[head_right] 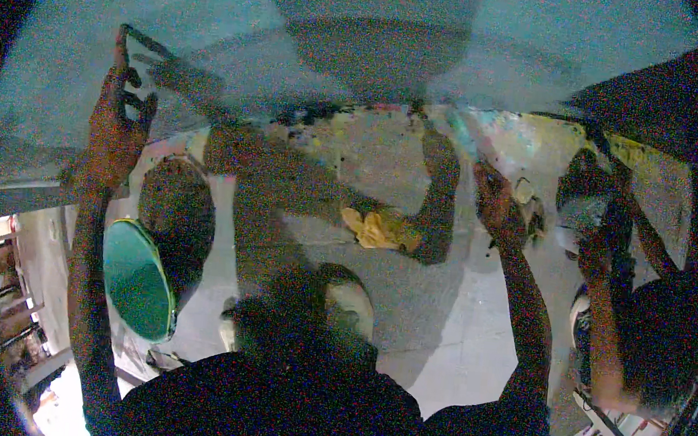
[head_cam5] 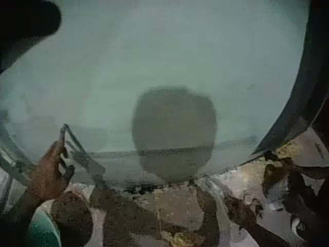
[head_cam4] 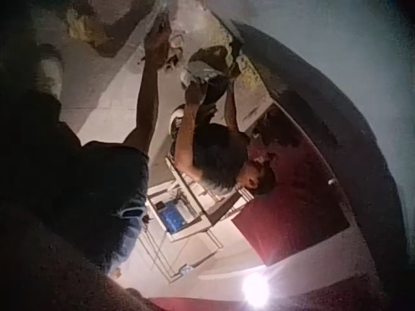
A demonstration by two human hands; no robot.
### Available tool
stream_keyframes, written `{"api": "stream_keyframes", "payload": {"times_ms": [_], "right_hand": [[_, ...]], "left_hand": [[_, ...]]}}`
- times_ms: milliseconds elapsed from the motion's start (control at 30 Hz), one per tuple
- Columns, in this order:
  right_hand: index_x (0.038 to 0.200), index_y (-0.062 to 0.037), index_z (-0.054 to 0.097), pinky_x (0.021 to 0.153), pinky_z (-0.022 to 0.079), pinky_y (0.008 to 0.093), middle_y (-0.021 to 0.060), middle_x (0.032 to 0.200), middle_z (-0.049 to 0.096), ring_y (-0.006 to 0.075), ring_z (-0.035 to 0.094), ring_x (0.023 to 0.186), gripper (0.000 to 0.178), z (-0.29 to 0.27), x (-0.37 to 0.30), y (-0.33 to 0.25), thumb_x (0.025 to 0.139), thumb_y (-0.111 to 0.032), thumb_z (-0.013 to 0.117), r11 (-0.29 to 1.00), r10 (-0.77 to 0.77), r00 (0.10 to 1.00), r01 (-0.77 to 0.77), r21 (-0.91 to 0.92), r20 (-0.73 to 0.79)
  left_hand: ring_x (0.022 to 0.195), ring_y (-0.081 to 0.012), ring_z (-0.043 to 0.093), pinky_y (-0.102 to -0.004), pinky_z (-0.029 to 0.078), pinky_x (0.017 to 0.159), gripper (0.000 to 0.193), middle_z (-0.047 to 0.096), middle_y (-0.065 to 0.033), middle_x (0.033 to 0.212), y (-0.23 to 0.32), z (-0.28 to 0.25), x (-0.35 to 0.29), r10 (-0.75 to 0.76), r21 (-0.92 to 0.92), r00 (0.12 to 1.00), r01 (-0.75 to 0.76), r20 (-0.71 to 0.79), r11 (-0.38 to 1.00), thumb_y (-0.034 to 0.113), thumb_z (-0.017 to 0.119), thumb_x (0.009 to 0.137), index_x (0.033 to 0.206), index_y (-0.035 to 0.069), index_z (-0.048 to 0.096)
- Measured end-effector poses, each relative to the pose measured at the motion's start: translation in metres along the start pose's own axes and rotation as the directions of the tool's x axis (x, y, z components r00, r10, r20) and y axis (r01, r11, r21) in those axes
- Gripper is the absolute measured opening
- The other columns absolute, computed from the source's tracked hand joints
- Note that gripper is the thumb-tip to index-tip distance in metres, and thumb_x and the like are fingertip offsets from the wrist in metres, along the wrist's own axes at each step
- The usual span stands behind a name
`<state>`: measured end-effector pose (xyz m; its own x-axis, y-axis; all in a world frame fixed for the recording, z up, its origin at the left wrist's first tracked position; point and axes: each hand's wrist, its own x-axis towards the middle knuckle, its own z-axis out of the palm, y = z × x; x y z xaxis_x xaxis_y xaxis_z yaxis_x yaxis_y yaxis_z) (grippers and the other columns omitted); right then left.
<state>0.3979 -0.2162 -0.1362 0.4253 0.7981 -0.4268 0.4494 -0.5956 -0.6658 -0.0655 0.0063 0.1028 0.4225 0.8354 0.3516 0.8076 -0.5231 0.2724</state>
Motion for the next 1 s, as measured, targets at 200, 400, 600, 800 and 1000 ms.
{"api": "stream_keyframes", "payload": {"times_ms": [200, 400, 600, 800, 1000], "right_hand": [[0.098, -0.0005, 0.056, 0.038, 0.030, 0.0301, 0.0041, 0.059, 0.055, 0.0123, 0.044, 0.044, 0.029, -0.041, 0.064, 0.064, 0.086, -0.026, 0.047, 0.978, -0.094, 0.828, 0.179, 0.102, -0.553], [0.078, 0.0006, 0.062, 0.040, 0.033, 0.0370, 0.0132, 0.051, 0.050, 0.0217, 0.044, 0.042, 0.036, -0.008, 0.086, 0.040, 0.083, -0.033, 0.051, 0.993, -0.085, 0.607, -0.018, -0.120, -0.790], [0.084, -0.0041, 0.054, 0.040, 0.020, 0.0201, -0.0076, 0.060, 0.036, 0.0027, 0.028, 0.047, 0.024, 0.184, 0.019, -0.060, 0.084, -0.028, 0.053, 0.717, -0.065, 0.731, 0.508, 0.478, -0.680], [0.095, 0.0001, 0.056, 0.055, 0.041, 0.0318, 0.0116, 0.076, 0.055, 0.0185, 0.051, 0.061, 0.019, 0.313, -0.069, -0.224, 0.081, -0.013, 0.052, 0.747, -0.568, 0.769, 0.632, 0.208, -0.294], [0.092, 0.0002, 0.057, 0.052, 0.040, 0.0313, 0.0102, 0.067, 0.053, 0.0146, 0.048, 0.057, 0.022, 0.300, -0.060, -0.257, 0.082, -0.019, 0.053, 0.816, -0.461, 0.861, 0.507, 0.277, -0.217]], "left_hand": [[0.060, -0.0230, 0.051, -0.0339, 0.047, 0.057, 0.084, 0.050, -0.0150, 0.100, 0.011, -0.002, 0.002, -0.068, -0.036, 0.997, 0.069, 0.041, 0.997, 0.001, 0.057, 0.069, 0.135, 0.025, 0.011], [0.064, -0.0258, 0.051, -0.0339, 0.046, 0.057, 0.084, 0.050, -0.0160, 0.098, 0.004, 0.000, -0.002, -0.133, -0.095, 0.990, 0.136, 0.037, 0.986, -0.002, 0.056, 0.068, 0.136, 0.021, 0.012], [0.069, -0.0293, 0.052, -0.0352, 0.046, 0.060, 0.084, 0.049, -0.0161, 0.098, -0.007, 0.011, 0.006, -0.037, -0.116, 0.999, 0.035, -0.019, 0.993, -0.004, 0.056, 0.067, 0.135, 0.021, 0.014], [0.069, -0.0290, 0.052, -0.0367, 0.045, 0.060, 0.080, 0.048, -0.0138, 0.096, -0.029, 0.000, 0.001, -0.003, -0.122, 1.000, -0.001, -0.032, 0.993, -0.002, 0.056, 0.067, 0.134, 0.023, 0.021], [0.066, -0.0252, 0.052, -0.0350, 0.045, 0.057, 0.074, 0.047, -0.0112, 0.092, -0.080, -0.008, -0.015, -0.036, -0.202, 0.993, 0.013, -0.114, 0.979, 0.000, 0.056, 0.068, 0.132, 0.025, 0.027]]}}
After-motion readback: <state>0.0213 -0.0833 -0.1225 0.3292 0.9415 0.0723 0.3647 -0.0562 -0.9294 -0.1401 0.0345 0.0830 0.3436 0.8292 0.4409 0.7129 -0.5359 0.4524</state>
